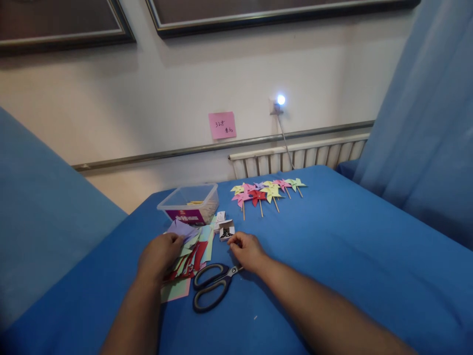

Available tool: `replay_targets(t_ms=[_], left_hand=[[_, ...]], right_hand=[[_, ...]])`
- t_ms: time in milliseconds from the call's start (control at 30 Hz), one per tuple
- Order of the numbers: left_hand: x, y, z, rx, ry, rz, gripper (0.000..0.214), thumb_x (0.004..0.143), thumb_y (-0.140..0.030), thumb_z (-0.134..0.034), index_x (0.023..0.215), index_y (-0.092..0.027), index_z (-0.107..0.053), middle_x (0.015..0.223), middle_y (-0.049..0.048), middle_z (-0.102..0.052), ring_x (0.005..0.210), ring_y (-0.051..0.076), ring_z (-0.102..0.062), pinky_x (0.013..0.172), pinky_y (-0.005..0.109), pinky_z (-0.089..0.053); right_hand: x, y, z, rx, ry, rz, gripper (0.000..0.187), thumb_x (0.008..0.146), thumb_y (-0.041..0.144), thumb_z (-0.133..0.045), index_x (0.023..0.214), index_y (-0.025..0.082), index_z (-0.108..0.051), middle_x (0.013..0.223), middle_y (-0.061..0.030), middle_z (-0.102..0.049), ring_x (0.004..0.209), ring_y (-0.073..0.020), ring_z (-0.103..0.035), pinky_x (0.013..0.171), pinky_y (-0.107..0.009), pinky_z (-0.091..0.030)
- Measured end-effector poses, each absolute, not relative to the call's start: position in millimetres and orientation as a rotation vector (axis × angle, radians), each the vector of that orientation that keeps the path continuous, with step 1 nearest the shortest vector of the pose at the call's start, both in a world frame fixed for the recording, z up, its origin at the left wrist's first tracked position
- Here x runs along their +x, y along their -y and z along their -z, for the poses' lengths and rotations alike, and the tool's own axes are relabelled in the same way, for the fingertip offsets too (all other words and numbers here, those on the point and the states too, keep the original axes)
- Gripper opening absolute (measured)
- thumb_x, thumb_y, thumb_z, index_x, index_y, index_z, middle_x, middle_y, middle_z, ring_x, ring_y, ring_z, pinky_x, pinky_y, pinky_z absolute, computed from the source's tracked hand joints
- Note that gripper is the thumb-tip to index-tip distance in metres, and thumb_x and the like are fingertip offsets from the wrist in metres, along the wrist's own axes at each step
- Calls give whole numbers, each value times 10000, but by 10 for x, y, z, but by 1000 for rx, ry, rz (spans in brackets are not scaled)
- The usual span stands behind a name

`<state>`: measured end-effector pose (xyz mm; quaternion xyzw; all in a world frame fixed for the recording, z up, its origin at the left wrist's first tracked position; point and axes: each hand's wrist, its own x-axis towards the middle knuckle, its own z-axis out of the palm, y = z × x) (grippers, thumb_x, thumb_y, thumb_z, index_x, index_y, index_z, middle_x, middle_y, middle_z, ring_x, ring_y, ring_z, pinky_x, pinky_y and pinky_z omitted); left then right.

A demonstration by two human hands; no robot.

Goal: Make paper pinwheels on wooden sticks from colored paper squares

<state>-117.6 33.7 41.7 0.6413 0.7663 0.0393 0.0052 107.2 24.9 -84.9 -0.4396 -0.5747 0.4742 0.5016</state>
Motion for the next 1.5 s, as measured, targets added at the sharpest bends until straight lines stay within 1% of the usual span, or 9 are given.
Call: replay_targets(t_ms=[267,367,467,533,767,967,1167,1367,1500], left_hand=[[-1164,-347,-430,1852,-2489,-257,284,831,-318,-423,857,-223,-689,918,119,-726,821,294,-645,592,334,-368],[-1129,-306,-443,1869,-2517,-540,274,845,-370,-447,868,-219,-674,904,109,-725,854,291,-646,640,338,-399],[-1053,-234,-458,2009,-2490,-936,282,868,-378,-446,924,-213,-668,999,97,-719,965,273,-633,739,332,-425],[-1014,-203,-460,2072,-2481,-1039,281,878,-360,-439,967,-212,-661,1043,91,-712,1014,265,-621,775,329,-426],[-1077,-291,-405,2018,-2448,-257,180,823,-302,-472,842,-222,-632,908,108,-719,841,296,-651,620,334,-387],[-1075,-297,-411,1892,-2529,-504,221,845,-333,-435,953,-225,-595,885,105,-709,792,285,-653,599,325,-384],[-1117,-302,-418,1907,-2549,-421,202,800,-218,-432,917,-235,-596,884,112,-711,825,315,-651,614,345,-391],[-1119,-260,-404,1943,-2534,-978,130,803,-194,-450,871,-232,-554,1123,57,-710,906,277,-651,683,348,-431],[-1062,-206,-405,2022,-2436,-1416,96,804,-188,-464,834,-221,-550,1127,32,-715,890,234,-655,733,329,-451]], right_hand=[[1052,-248,847,-1116,1418,-1143,157,747,184,-558,846,187,-680,688,22,-631,562,-102,-513,520,-204,-415],[1048,-237,839,-1117,1429,-1109,161,743,189,-561,845,193,-685,698,18,-651,580,-110,-534,536,-209,-421],[1043,-229,821,-1109,1421,-1116,169,747,194,-554,851,193,-688,702,16,-658,570,-110,-537,532,-213,-418],[1039,-230,810,-1096,1416,-1113,172,749,190,-549,851,191,-688,706,16,-660,564,-107,-531,533,-212,-417],[1046,-235,804,-1081,1398,-1143,141,747,207,-561,828,197,-676,698,21,-648,572,-109,-524,532,-212,-411],[1044,-217,791,-1097,1408,-1141,154,746,197,-550,840,194,-673,686,24,-639,568,-109,-524,522,-210,-408],[1044,-190,755,-1120,1466,-1122,154,743,156,-541,827,194,-665,699,24,-647,590,-111,-548,552,-213,-416],[1062,-166,724,-1114,1477,-1164,164,745,149,-533,843,186,-659,697,23,-640,571,-110,-536,539,-217,-411],[1068,-158,712,-1129,1500,-1149,164,750,148,-535,847,182,-663,710,18,-650,581,-110,-540,544,-215,-416]])
